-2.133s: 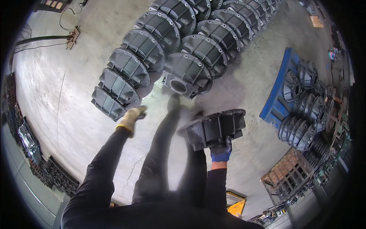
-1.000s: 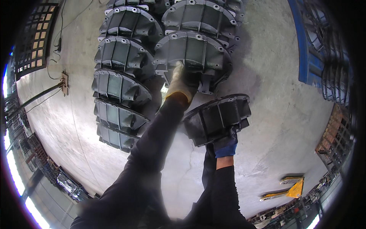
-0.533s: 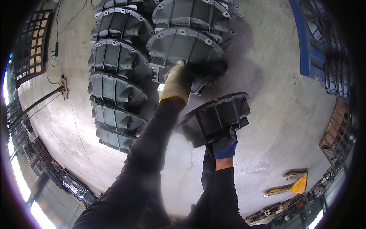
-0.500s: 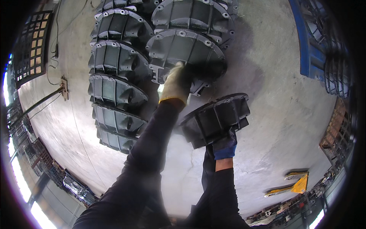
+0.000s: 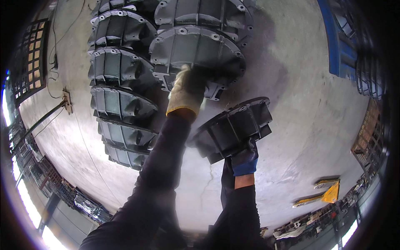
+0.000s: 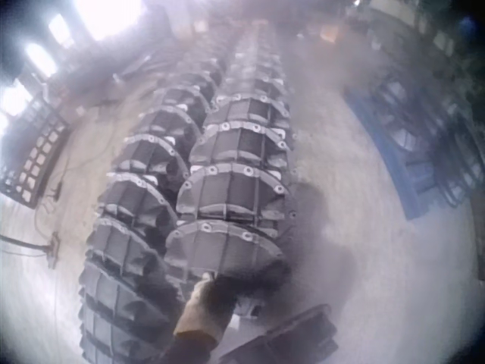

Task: The person repeatedly picks up large circular metal parts from a pile and stacks them into two parallel rows on the floor. The person handles the parts by hand, moving between the pile and the stacks throughout the clip.

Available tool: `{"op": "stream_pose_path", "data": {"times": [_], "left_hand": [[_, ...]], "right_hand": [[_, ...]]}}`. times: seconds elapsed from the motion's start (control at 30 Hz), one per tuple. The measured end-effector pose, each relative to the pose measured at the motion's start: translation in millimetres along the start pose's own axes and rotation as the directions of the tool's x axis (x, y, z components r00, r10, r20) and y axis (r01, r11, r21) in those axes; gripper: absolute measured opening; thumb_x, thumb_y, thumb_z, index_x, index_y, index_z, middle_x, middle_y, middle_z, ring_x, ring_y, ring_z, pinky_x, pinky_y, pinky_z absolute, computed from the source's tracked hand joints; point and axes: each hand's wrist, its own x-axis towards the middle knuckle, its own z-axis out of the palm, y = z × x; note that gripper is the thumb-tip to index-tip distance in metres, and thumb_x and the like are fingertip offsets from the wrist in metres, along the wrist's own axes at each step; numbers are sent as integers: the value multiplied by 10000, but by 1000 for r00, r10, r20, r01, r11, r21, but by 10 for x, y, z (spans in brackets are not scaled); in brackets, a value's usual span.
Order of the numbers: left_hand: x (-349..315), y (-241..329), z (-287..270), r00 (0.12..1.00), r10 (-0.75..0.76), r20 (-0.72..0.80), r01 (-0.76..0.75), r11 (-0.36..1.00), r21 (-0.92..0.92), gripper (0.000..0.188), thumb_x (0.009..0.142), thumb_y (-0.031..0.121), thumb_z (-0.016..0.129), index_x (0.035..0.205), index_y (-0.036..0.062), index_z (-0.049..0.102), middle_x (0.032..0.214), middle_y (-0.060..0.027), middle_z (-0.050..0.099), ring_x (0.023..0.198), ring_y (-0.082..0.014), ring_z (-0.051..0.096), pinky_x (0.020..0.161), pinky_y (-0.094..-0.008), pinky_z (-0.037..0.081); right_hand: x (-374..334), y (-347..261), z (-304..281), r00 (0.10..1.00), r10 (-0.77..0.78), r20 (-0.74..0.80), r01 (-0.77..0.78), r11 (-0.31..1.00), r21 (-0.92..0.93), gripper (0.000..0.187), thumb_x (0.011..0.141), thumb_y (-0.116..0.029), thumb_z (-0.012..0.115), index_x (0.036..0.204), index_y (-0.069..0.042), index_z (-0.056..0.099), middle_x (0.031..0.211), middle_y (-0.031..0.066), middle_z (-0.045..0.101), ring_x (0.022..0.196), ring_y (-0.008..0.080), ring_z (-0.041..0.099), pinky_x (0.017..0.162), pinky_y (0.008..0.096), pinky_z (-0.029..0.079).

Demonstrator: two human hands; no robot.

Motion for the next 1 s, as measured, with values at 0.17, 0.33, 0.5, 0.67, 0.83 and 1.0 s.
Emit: {"op": "stream_pose_path", "data": {"times": [0.17, 0.33, 0.5, 0.67, 0.83, 1.0], "left_hand": [[3, 44, -138, 993, -26, -119, 20, 998, -53, 232, 831, 13, 525, 995, 74, 676, 943, -156, 658, 913, -321, 631, 807, -380, 527], [20, 52, -210, 995, 9, -100, -12, 1000, -26, 243, 829, 13, 534, 1011, 81, 681, 978, -141, 667, 923, -309, 635, 821, -365, 529], [5, 66, -264, 1000, 8, -2, -8, 998, 68, 296, 820, 29, 539, 1068, 113, 678, 1038, -103, 665, 977, -267, 624, 888, -332, 493], [-92, 64, -191, 998, 13, 60, -24, 983, 181, 360, 820, 48, 527, 1146, 140, 651, 1097, -75, 653, 1030, -237, 603, 957, -321, 435], [1, 53, 117, 938, -308, 159, 310, 538, -784, 339, 833, 68, 533, 1156, 100, 632, 1080, -89, 666, 1058, -247, 595, 957, -331, 439], [-28, -12, 192, 969, -205, -137, 159, 944, -288, 263, 862, 87, 558, 1103, -8, 599, 1037, -187, 655, 986, -311, 641, 883, -362, 498]], "right_hand": [[-3, 18, -83, 1000, -16, -3, 16, 998, -58, 574, 930, -318, 508, 1414, -27, 401, 1403, 151, 471, 1247, 329, 479, 1073, 448, 381], [21, 54, -78, 998, -63, -16, 59, 977, -204, 444, 1004, -302, 417, 1363, -44, 464, 1352, 123, 525, 1175, 277, 548, 1015, 415, 447], [52, 72, -170, 997, 22, -68, -24, 999, -34, 436, 1011, -297, 400, 1354, -36, 466, 1331, 131, 535, 1176, 271, 538, 1027, 415, 435], [69, 112, -351, 985, -170, 12, 134, 728, -673, 452, 1009, -336, 397, 1358, -58, 469, 1332, 128, 534, 1190, 291, 522, 1044, 450, 412], [90, 160, -267, 998, -22, -64, 12, 990, -143, 459, 1004, -350, 414, 1363, -69, 466, 1338, 124, 530, 1195, 294, 518, 1048, 460, 405], [120, 191, -172, 999, 39, -17, -38, 998, 50, 495, 986, -365, 451, 1392, -82, 439, 1367, 124, 512, 1212, 302, 512, 1051, 469, 401]]}}
